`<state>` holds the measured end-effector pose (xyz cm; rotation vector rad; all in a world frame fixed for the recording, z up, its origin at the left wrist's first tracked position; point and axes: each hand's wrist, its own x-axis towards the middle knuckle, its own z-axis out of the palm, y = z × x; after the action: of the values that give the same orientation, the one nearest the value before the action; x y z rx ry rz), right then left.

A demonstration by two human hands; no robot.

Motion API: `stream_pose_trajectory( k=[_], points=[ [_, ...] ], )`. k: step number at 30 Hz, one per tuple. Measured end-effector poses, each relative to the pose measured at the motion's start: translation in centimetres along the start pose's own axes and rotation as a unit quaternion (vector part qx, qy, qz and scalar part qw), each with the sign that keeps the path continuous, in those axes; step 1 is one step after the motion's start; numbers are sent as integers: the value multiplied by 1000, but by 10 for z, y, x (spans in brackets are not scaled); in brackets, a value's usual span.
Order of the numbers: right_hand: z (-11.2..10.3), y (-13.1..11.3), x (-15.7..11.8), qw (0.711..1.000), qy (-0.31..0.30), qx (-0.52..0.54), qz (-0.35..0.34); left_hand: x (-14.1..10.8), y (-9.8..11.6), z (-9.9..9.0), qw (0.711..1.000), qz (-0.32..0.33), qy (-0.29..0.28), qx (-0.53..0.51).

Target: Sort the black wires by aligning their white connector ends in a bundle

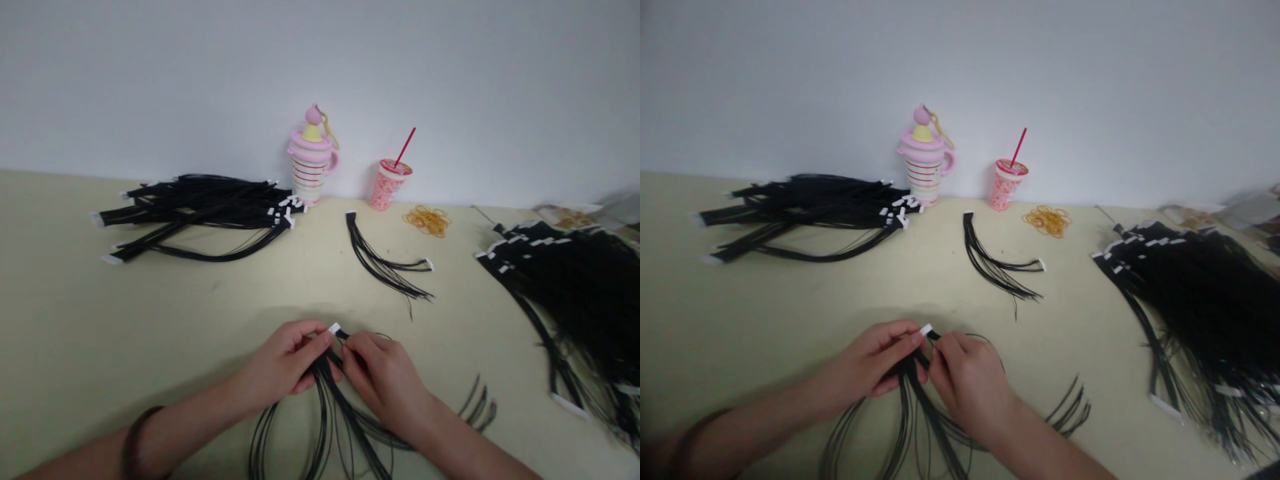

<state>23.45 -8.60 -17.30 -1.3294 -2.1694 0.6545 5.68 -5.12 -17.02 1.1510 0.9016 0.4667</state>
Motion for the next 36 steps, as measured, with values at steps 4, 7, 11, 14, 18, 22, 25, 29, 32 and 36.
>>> stream_pose_trajectory(
  k=[4, 7, 11, 14, 18, 22, 25, 29, 32, 36],
  points=[
    [3, 1, -1, 1000, 9, 1, -11, -1, 1, 1, 1000, 10, -8, 16],
    [2, 0, 2, 999, 9, 42, 8, 1, 1, 1, 1000, 16, 1, 14],
    [-17, 1, 10, 963, 24, 250, 102, 3, -2, -1, 999, 16, 36, 12],
    [-42, 7, 14, 865, -25, 455, 208, 5, -4, -2, 998, 20, 52, -10],
    [-70, 27, 15, 824, -26, 510, 245, 6, -5, -1, 998, 25, 51, -25],
    [-68, 42, 17, 919, 47, 337, 201, 6, -3, -2, 998, 25, 31, -47],
    [-49, 32, 15, 979, 160, 92, 90, 6, 1, -6, 994, 9, 45, -95],
    [-22, 1, 2, 954, 267, -88, -107, 7, 6, -12, 987, -24, 53, -148],
    [-11, -13, -4, 979, 123, -45, -155, 7, 7, -14, 985, -27, 42, -163],
    [-7, -9, 2, 997, 24, 32, -63, 8, 5, -15, 984, -20, 21, -175]
  ],
)
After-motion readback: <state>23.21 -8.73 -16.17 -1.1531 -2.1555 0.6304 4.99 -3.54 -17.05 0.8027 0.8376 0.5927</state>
